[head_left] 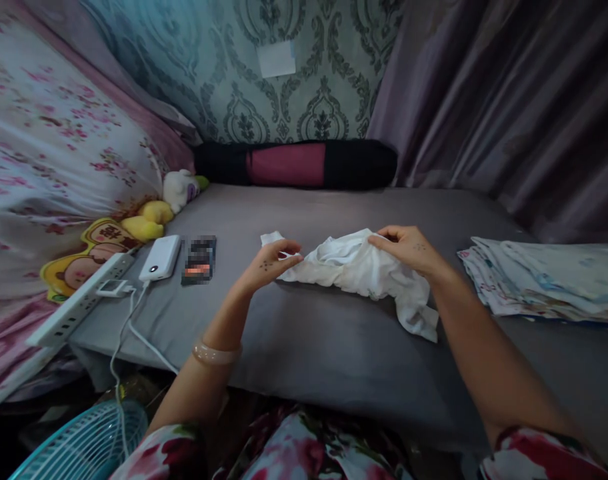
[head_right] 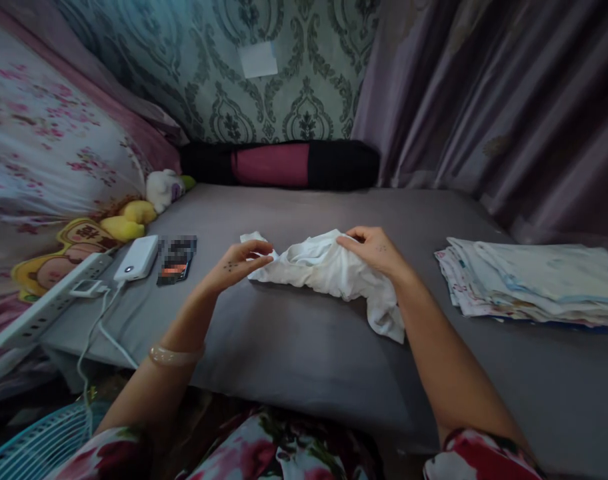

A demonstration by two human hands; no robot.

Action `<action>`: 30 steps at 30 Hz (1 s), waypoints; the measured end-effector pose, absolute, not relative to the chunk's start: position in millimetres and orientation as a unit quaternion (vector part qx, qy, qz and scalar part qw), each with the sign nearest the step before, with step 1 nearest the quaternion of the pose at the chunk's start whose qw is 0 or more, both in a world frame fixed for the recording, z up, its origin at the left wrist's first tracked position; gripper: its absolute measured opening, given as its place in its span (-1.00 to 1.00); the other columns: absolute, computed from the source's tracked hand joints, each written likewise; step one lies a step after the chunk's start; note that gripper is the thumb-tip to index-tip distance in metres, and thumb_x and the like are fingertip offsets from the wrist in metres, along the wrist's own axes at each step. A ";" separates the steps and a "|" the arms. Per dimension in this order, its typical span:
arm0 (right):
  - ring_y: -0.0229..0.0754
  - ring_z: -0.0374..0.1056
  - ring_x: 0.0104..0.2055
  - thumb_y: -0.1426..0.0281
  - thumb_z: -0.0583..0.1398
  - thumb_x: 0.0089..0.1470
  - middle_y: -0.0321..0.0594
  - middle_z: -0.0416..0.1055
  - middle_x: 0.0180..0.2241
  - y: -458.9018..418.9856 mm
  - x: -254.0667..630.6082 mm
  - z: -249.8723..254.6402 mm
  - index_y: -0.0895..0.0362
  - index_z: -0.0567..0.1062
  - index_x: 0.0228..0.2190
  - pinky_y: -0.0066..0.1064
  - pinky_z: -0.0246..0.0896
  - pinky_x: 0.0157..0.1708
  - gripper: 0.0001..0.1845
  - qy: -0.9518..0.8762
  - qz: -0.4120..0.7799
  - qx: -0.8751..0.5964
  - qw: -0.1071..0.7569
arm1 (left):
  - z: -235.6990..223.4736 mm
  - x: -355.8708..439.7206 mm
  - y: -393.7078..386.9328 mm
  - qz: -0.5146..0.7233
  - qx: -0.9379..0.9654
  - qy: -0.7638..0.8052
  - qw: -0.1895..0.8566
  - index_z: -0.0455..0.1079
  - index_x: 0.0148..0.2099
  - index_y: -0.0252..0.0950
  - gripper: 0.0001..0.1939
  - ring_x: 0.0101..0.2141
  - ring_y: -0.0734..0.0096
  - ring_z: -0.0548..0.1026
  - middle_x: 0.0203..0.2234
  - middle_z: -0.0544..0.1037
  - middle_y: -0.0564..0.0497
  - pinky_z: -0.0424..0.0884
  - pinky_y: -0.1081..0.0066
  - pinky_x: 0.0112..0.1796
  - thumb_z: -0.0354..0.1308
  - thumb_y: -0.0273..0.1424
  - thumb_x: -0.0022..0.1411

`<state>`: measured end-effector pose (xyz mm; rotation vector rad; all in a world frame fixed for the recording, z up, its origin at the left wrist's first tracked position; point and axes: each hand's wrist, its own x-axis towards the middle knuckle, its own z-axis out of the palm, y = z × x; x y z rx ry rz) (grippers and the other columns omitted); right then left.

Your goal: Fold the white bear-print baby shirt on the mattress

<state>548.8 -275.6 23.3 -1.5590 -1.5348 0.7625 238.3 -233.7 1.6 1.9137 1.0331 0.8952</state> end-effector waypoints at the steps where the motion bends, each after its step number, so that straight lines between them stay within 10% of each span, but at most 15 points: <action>1: -0.21 0.36 -0.44 -0.02 0.29 -0.08 -0.22 0.51 -0.45 -276.9 547.8 24.6 0.13 0.59 -0.39 -0.42 0.21 -0.49 -0.55 -0.603 0.304 -0.619 0.400 | -1.5 239.3 -233.2 0.344 0.756 0.404 0.383 0.53 -0.17 -0.28 -0.74 -0.21 0.31 0.51 -0.24 0.59 -0.08 0.38 0.34 -0.13 0.30 -0.27 0.09; 16: -0.19 0.38 -0.41 -0.07 0.24 -0.04 -0.23 0.52 -0.44 -300.3 562.7 48.0 0.12 0.60 -0.42 -0.41 0.23 -0.45 -0.50 -0.633 0.266 -0.620 0.380 | 5.8 263.6 -229.3 0.344 0.675 0.368 0.539 0.48 -0.32 -0.31 -0.68 -0.49 0.48 0.40 -0.49 0.50 0.02 0.27 0.51 -0.50 0.34 -0.16 -0.01; 30: -0.18 0.42 -0.37 0.05 0.29 -0.06 -0.24 0.54 -0.41 -295.6 575.2 162.4 0.08 0.63 -0.32 -0.40 0.30 -0.40 -0.61 -0.716 0.218 -0.564 0.348 | 185.1 243.0 -202.7 0.319 0.789 0.355 0.387 0.54 -0.27 -0.45 -0.77 -0.39 0.46 0.48 -0.52 0.50 0.06 0.37 0.49 -0.32 0.25 -0.34 0.14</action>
